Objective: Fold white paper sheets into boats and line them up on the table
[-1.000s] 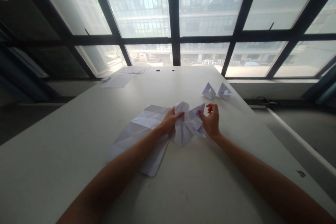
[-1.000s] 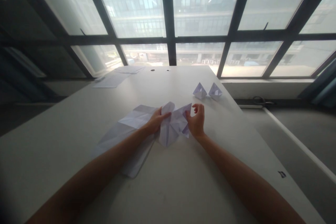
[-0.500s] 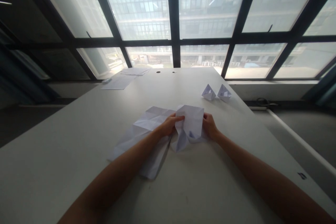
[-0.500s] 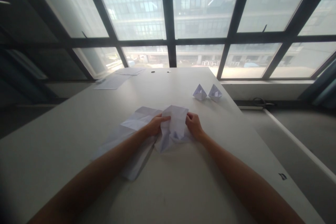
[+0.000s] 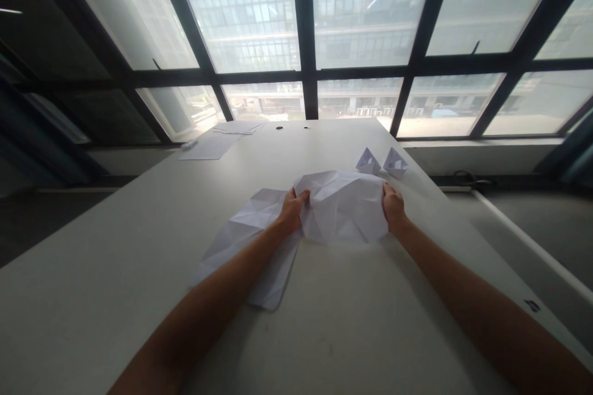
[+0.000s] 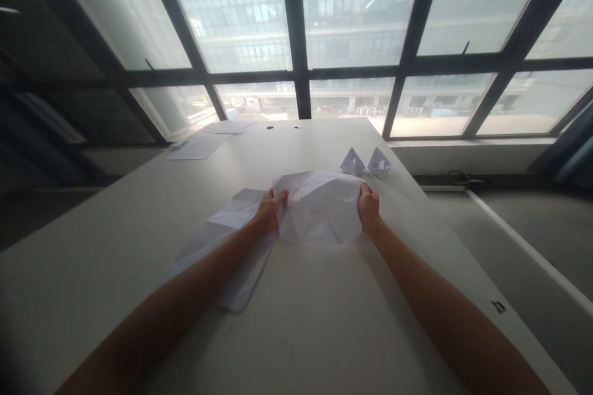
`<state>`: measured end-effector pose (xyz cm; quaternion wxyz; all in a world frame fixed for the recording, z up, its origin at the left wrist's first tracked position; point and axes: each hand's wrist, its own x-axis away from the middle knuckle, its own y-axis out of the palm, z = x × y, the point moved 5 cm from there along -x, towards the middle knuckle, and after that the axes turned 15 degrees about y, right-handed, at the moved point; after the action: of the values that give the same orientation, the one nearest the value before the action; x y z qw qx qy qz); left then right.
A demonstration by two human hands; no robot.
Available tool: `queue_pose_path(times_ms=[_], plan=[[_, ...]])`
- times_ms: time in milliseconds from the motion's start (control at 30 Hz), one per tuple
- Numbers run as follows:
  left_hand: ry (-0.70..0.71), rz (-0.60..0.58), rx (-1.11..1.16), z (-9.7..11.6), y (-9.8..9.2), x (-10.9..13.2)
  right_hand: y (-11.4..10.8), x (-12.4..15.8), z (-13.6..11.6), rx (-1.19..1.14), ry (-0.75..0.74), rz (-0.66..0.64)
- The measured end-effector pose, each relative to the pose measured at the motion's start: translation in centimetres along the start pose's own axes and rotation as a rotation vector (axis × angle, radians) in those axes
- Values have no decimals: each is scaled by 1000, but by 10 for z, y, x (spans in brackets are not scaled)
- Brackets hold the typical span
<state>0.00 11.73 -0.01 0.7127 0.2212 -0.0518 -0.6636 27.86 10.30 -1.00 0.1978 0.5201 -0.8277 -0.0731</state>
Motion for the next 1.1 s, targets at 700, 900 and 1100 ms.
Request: queue_pose_path(times_ms=[700, 900, 1100], plan=[[136, 10, 58, 20, -3, 0, -19, -9, -50, 372, -184, -178], [77, -19, 85, 31, 1, -4, -17, -8, -45, 310, -180, -84], [154, 97, 56, 48, -5, -2, 7, 17, -16, 397, 288, -460]])
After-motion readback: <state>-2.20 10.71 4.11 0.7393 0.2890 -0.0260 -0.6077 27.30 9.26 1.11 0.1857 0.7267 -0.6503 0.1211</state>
